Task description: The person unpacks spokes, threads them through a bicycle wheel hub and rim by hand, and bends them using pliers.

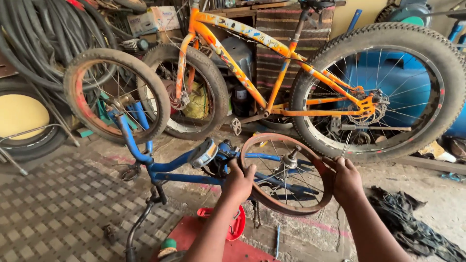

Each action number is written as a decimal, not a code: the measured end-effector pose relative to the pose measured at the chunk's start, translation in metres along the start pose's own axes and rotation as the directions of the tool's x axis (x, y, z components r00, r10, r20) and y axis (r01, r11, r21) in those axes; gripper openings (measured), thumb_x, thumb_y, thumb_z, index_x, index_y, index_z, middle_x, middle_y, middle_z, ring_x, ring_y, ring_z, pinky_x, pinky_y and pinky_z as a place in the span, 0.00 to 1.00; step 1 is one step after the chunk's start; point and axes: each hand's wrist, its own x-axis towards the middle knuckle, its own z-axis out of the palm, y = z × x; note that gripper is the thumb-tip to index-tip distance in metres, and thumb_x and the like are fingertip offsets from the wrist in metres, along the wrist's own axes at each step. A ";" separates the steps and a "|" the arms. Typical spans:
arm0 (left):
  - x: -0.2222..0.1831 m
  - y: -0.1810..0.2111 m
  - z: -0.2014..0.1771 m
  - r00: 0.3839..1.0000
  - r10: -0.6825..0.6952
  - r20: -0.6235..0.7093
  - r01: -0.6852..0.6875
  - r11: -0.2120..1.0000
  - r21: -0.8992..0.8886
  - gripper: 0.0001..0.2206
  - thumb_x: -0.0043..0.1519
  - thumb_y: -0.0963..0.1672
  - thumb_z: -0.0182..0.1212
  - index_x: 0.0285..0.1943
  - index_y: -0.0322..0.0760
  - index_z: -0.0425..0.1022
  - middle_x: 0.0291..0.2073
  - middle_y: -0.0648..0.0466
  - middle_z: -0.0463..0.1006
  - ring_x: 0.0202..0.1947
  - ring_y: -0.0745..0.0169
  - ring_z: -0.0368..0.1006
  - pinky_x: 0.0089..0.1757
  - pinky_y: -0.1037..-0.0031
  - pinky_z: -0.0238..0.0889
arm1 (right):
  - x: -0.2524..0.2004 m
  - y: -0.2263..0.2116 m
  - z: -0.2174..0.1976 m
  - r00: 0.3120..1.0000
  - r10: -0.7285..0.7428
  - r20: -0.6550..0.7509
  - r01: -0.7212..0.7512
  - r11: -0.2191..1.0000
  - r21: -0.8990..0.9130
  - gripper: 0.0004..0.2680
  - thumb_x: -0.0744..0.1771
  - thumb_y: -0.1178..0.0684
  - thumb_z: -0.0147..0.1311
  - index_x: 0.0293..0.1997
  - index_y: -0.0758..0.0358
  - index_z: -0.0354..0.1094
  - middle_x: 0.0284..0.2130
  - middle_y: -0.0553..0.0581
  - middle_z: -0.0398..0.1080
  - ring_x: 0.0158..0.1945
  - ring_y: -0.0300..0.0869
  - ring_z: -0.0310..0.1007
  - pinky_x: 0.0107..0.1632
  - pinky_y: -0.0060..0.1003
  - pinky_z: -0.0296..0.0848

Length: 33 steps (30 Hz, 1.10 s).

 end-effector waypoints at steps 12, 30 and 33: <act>-0.032 0.016 0.015 0.943 -0.236 -0.233 0.148 0.928 -0.341 0.23 0.59 0.49 0.64 0.57 0.38 0.58 0.47 0.39 0.76 0.29 0.49 0.80 0.25 0.64 0.74 | -0.002 -0.022 -0.026 0.998 0.052 0.040 -0.035 0.937 -0.348 0.13 0.73 0.48 0.41 0.55 0.66 0.68 0.47 0.60 0.74 0.39 0.42 0.69 0.42 0.40 0.71; -0.124 0.089 0.000 0.910 0.317 0.267 -0.210 0.909 -0.361 0.10 0.68 0.41 0.55 0.53 0.26 0.76 0.35 0.46 0.84 0.34 0.65 0.81 0.37 0.75 0.73 | -0.134 -0.083 0.118 0.910 -0.061 0.410 0.083 0.996 -0.036 0.09 0.67 0.58 0.56 0.50 0.69 0.75 0.33 0.53 0.74 0.33 0.37 0.70 0.39 0.33 0.71; -0.120 0.081 -0.008 0.917 0.282 0.284 -0.144 0.895 -0.422 0.10 0.68 0.40 0.56 0.51 0.24 0.76 0.32 0.46 0.83 0.29 0.64 0.81 0.32 0.75 0.74 | -0.137 -0.078 0.125 0.918 -0.052 0.393 0.111 0.985 -0.129 0.10 0.67 0.57 0.57 0.51 0.70 0.76 0.31 0.53 0.74 0.32 0.36 0.69 0.37 0.32 0.71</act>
